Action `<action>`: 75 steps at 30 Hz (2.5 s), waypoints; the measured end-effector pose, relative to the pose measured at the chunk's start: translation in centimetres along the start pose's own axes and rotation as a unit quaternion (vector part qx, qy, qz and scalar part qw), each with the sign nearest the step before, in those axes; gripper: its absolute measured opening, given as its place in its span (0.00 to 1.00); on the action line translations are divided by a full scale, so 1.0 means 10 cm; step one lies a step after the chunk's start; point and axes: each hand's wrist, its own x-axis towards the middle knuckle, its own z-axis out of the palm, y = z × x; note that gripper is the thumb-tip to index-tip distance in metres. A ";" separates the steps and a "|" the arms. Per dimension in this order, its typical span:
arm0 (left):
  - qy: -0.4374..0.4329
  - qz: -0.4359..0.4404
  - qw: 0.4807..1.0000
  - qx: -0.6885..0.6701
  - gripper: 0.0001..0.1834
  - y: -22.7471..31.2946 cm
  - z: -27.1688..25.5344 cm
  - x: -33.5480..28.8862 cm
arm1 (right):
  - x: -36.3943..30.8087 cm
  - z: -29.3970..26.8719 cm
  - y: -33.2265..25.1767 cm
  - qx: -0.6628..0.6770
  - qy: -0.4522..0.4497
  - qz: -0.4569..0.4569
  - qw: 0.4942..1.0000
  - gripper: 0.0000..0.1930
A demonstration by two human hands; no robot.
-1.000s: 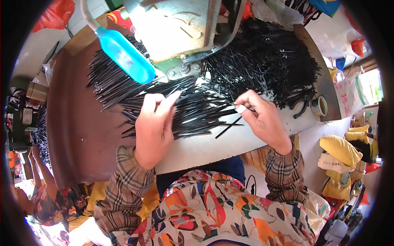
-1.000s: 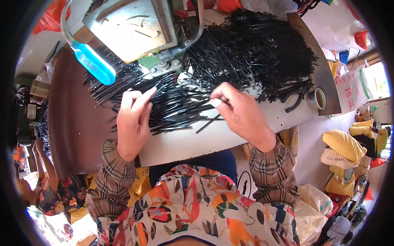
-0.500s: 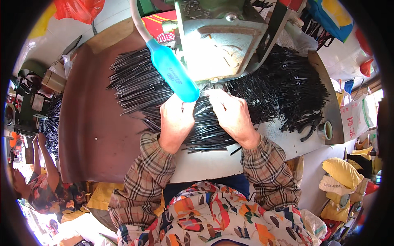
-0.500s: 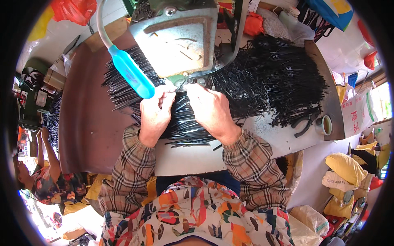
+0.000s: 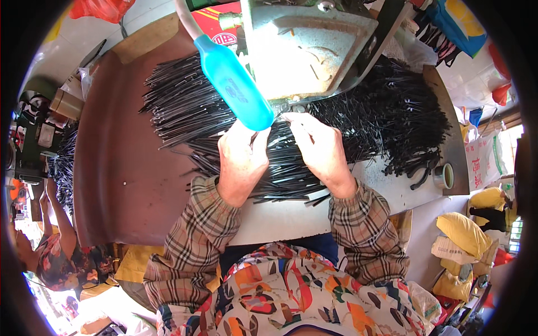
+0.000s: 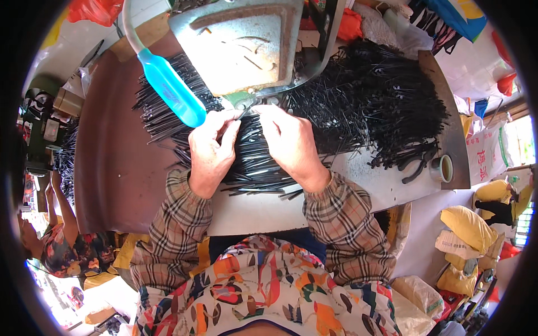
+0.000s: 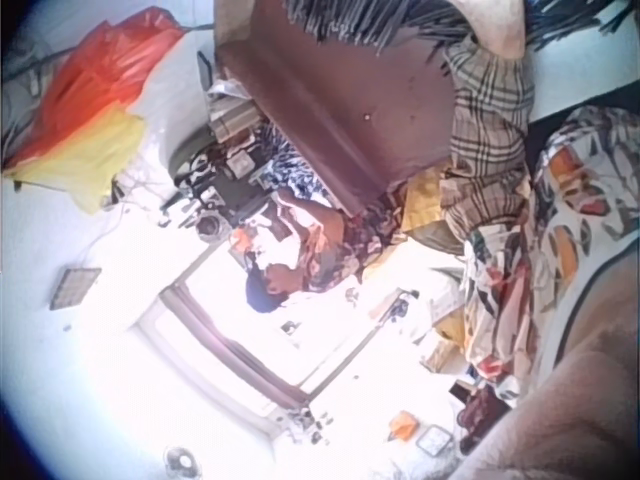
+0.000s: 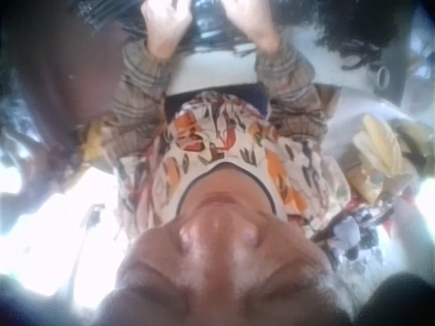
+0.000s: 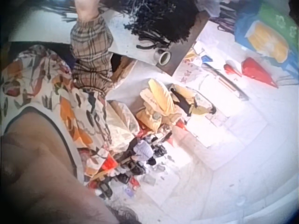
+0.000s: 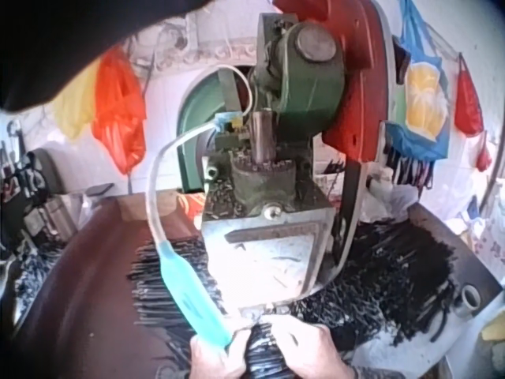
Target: The person handles black plastic strips on a table, gripping them by hand and with tweezers, and feeds them into a tabletop punch press machine.
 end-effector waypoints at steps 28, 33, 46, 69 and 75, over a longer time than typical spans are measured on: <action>-0.034 0.157 0.984 0.077 0.21 0.02 0.04 0.12 | 0.12 0.01 0.16 0.014 0.037 0.021 0.999 0.06; -0.033 0.193 0.972 0.131 0.22 0.07 0.03 0.11 | 0.10 -0.05 0.22 0.023 0.019 0.075 0.997 0.07; -0.041 0.197 0.966 0.164 0.23 0.13 0.02 0.14 | 0.12 -0.03 0.29 0.045 0.030 0.026 0.998 0.07; -0.113 -0.251 0.910 -0.309 0.14 0.23 -0.32 0.01 | 0.05 -0.32 0.04 0.146 -0.017 -0.050 0.988 0.10; -0.021 -0.237 0.889 -0.392 0.13 0.20 -0.18 -0.25 | -0.20 -0.29 -0.12 0.228 -0.029 0.048 0.972 0.34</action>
